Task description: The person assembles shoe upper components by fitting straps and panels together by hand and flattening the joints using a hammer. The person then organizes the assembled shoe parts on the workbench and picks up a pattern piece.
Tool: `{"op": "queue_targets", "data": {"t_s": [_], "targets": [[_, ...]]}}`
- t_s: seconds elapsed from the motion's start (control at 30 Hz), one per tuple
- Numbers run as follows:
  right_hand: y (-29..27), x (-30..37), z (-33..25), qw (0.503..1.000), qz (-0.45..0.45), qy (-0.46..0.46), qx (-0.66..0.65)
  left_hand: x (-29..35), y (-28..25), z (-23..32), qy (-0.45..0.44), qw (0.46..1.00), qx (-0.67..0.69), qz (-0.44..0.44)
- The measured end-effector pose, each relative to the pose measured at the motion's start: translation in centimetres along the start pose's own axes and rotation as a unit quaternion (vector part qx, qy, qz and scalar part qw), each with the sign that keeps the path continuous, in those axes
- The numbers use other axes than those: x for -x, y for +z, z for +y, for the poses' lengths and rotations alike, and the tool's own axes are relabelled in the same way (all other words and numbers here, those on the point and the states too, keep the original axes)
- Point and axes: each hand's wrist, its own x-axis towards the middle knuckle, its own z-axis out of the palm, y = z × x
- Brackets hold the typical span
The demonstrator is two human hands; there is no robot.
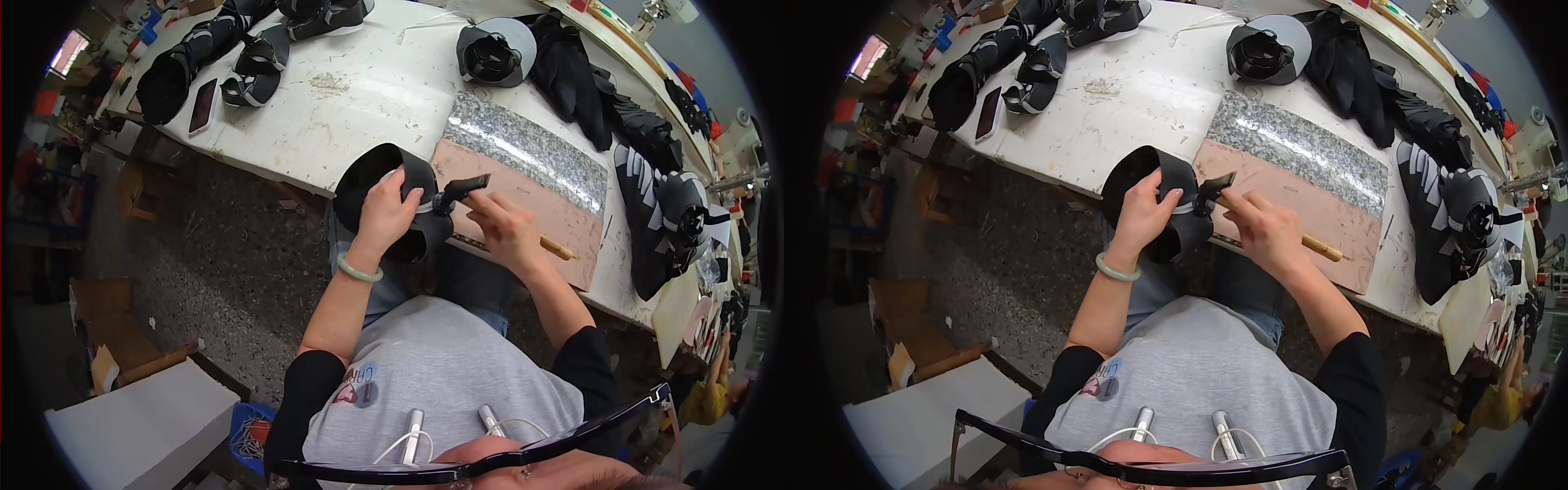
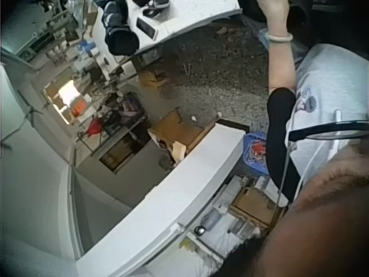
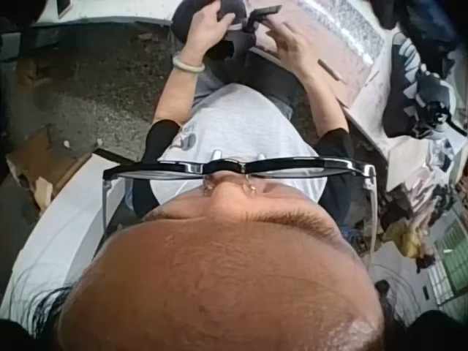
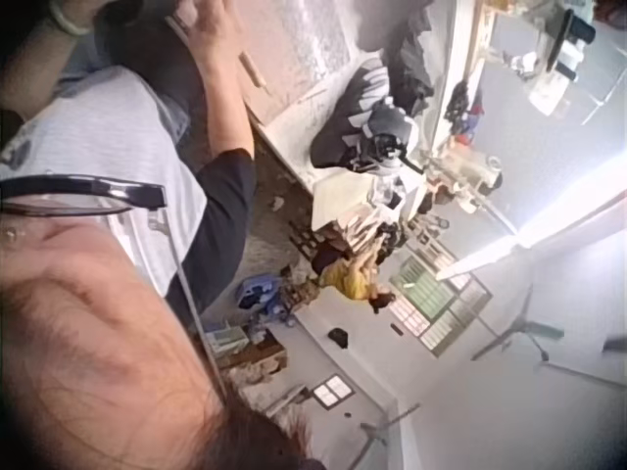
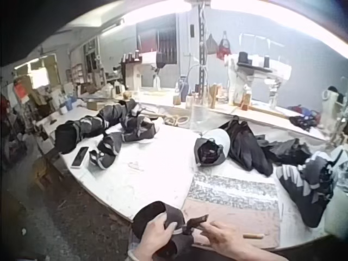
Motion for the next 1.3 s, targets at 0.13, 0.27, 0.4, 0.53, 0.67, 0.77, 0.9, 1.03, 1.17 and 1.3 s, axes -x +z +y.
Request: {"op": "queue_targets", "data": {"t_s": [0.13, 0.27, 0.4, 0.53, 0.67, 0.77, 0.9, 1.03, 1.17, 1.3], "targets": [[-1.7, -1.7, -0.3, 0.992, 0.117, 0.023, -0.029, -0.8, 0.1, -0.3, 0.067, 0.997, -0.031, 0.005], [0.2, -1.4, -0.7, 0.993, 0.121, -0.003, -0.013, -1.1, 0.4, -1.2, 0.057, 0.998, 0.039, -0.013], [-0.4, -1.9, -0.5, 0.993, 0.116, -0.007, -0.005, -0.8, 0.4, -1.2, 0.034, 0.996, 0.076, -0.026], [0.5, -1.6, -0.3, 0.994, 0.105, -0.007, 0.003, -0.7, 0.6, -1.5, 0.049, 0.997, 0.058, -0.011], [-0.7, -1.8, -1.0, 0.995, 0.1, -0.013, 0.004, 0.0, 0.3, -0.9, 0.057, 0.998, 0.031, 0.023], [0.5, -0.2, -0.4, 0.998, 0.059, -0.012, -0.001, 0.2, 0.6, 0.5, 0.072, 0.996, 0.032, 0.044], [0.7, 0.1, 2.8, 0.959, 0.124, 0.116, -0.227, 1.8, 0.1, 1.4, 0.092, 0.985, 0.094, 0.112], [-2.6, 1.6, 8.0, 0.95, 0.009, 0.297, -0.091, 3.8, -0.3, 1.5, 0.026, 0.991, 0.021, 0.129], [-4.2, -0.6, 2.2, 0.988, 0.155, 0.029, 0.005, 5.5, -0.1, 3.3, 0.024, 0.968, 0.166, 0.188], [-2.3, -2.4, -3.3, 0.94, -0.074, -0.027, -0.332, 6.5, -1.3, 7.5, -0.09, 0.857, 0.479, 0.166]]}}
